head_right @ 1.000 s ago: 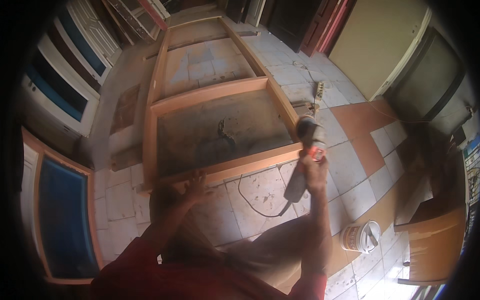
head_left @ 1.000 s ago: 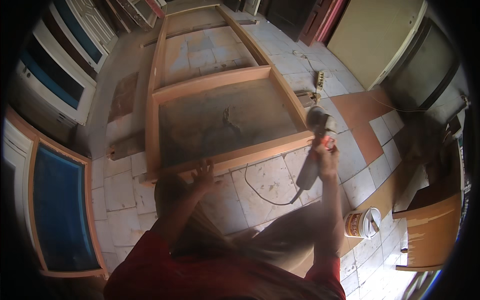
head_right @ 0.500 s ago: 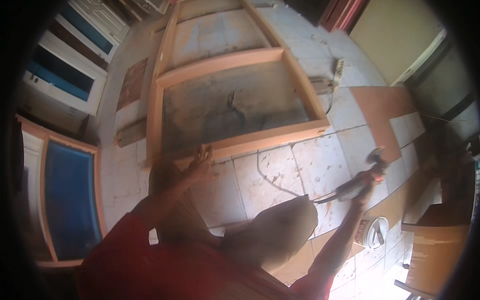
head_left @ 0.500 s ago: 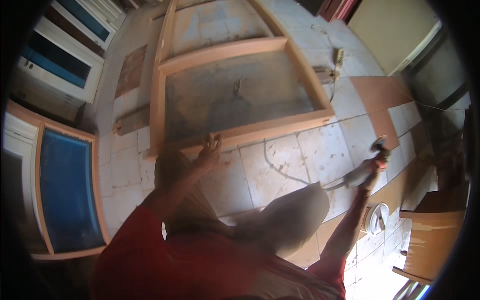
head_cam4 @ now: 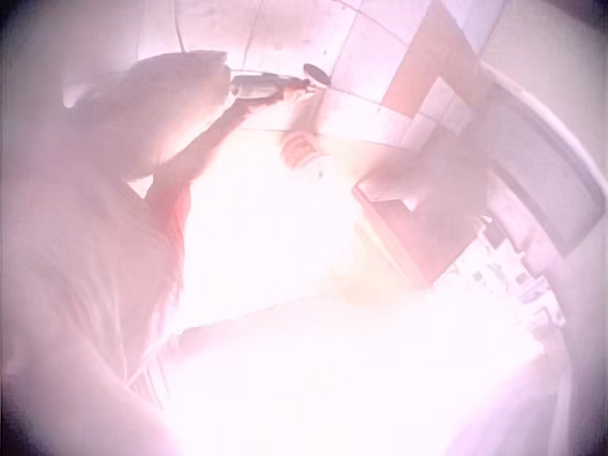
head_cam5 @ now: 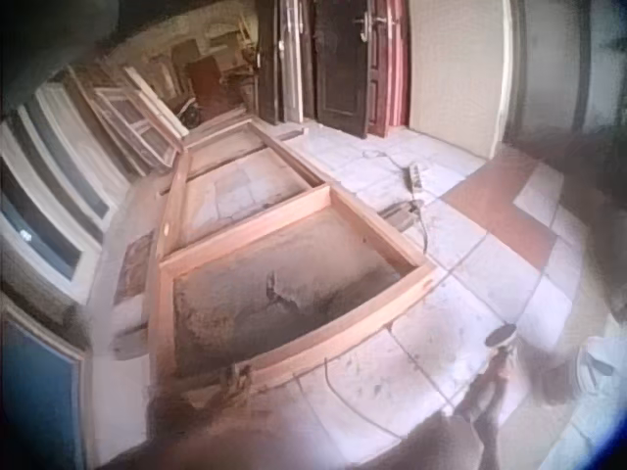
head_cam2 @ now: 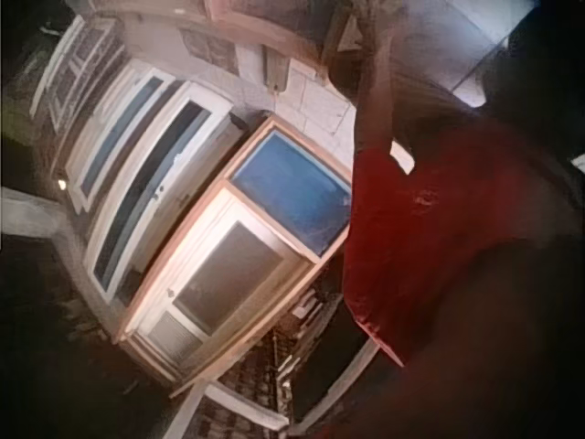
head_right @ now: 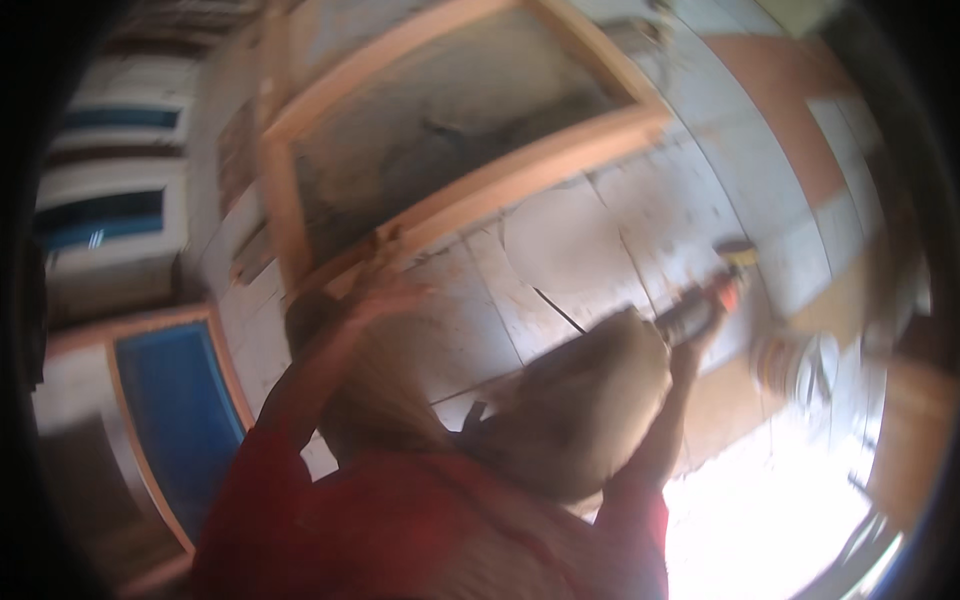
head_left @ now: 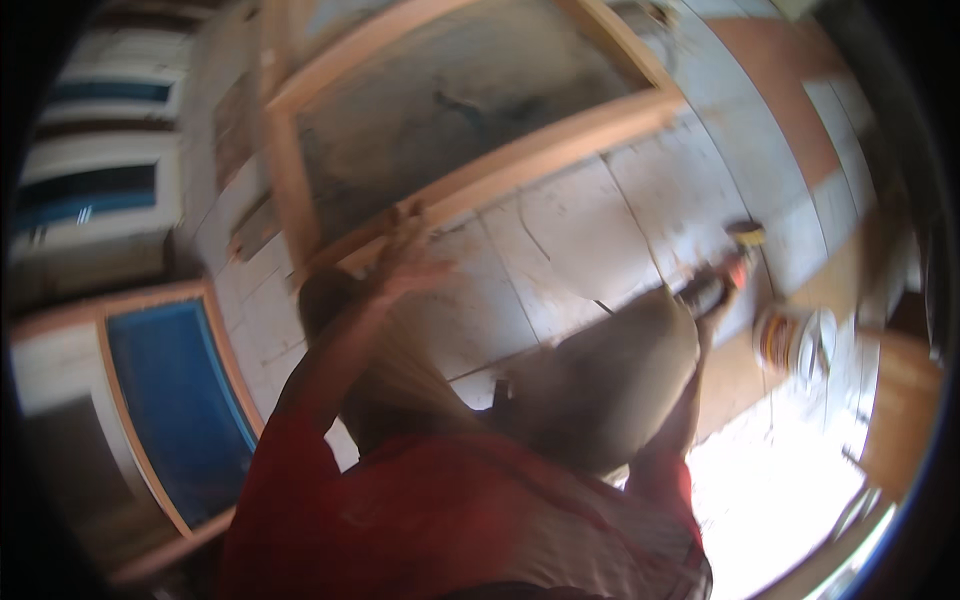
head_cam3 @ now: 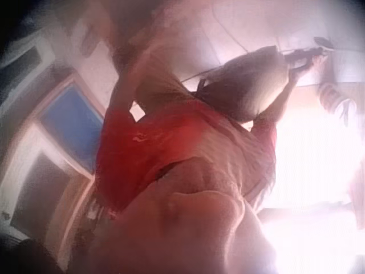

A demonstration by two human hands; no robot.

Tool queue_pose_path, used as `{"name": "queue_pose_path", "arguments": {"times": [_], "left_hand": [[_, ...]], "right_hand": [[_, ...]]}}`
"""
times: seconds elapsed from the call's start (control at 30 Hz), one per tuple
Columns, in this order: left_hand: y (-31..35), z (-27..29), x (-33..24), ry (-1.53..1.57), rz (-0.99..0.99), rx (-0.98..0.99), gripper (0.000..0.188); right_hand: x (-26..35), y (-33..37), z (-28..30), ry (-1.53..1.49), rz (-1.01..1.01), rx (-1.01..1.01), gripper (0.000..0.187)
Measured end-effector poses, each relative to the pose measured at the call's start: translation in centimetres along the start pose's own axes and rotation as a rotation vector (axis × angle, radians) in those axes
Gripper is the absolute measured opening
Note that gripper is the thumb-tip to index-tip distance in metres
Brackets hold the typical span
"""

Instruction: The person sands the surfaces of several wooden frames using a handheld power sander, then replaces the sandpaper disk on the tool before lifting one of the frames.

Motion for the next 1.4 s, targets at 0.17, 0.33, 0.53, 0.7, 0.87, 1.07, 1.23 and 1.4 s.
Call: {"name": "queue_pose_path", "arguments": {"times": [0.17, 0.33, 0.53, 0.7, 0.87, 1.07, 1.23, 1.4], "left_hand": [[0.0, 3.8, -3.2, -0.075, 0.283, 0.26, 0.123], [-0.4, 3.2, -3.4, -0.085, 0.139, 0.124, 0.12], [-0.6, 3.6, -3.0, -0.15, 0.143, 0.124, 0.118], [0.1, 3.2, -2.1, -0.187, 0.159, 0.094, 0.118], [-0.2, 3.3, -2.7, -0.094, 0.192, 0.091, 0.12], [-0.4, 3.4, -2.8, -0.181, 0.168, 0.123, 0.119], [-0.4, 3.9, -3.4, -0.204, 0.128, 0.103, 0.119], [-0.3, 4.4, -4.3, -0.25, 0.111, 0.167, 0.115]], "right_hand": [[-4.9, -2.2, 4.5, -0.15, -0.265, 0.12, 0.065], [-5.8, -2.5, 5.9, -0.307, -0.33, 0.139, 0.076], [-6.0, -2.4, 7.2, -0.151, -0.227, 0.091, 0.069], [-5.8, -2.3, 8.0, 0.029, -0.152, 0.075, 0.065], [-4.5, -1.3, 6.4, 0.12, -0.109, 0.045, 0.064], [-3.5, 1.4, 4.0, 0.17, -0.062, 0.025, 0.063], [-3.1, 3.6, 0.6, 0.226, -0.003, 0.006, 0.062], [-3.0, 6.7, -3.1, 0.336, 0.061, -0.014, 0.061]]}}
Point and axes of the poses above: each hand's wrist, its own y-axis away from the middle knuckle, its own z-axis out of the back of the hand, x = y × z, the point moved 10 cm from there along -y, towards the middle knuckle, and after that the axes turned 5 degrees about -x, right-handed, at the moved point
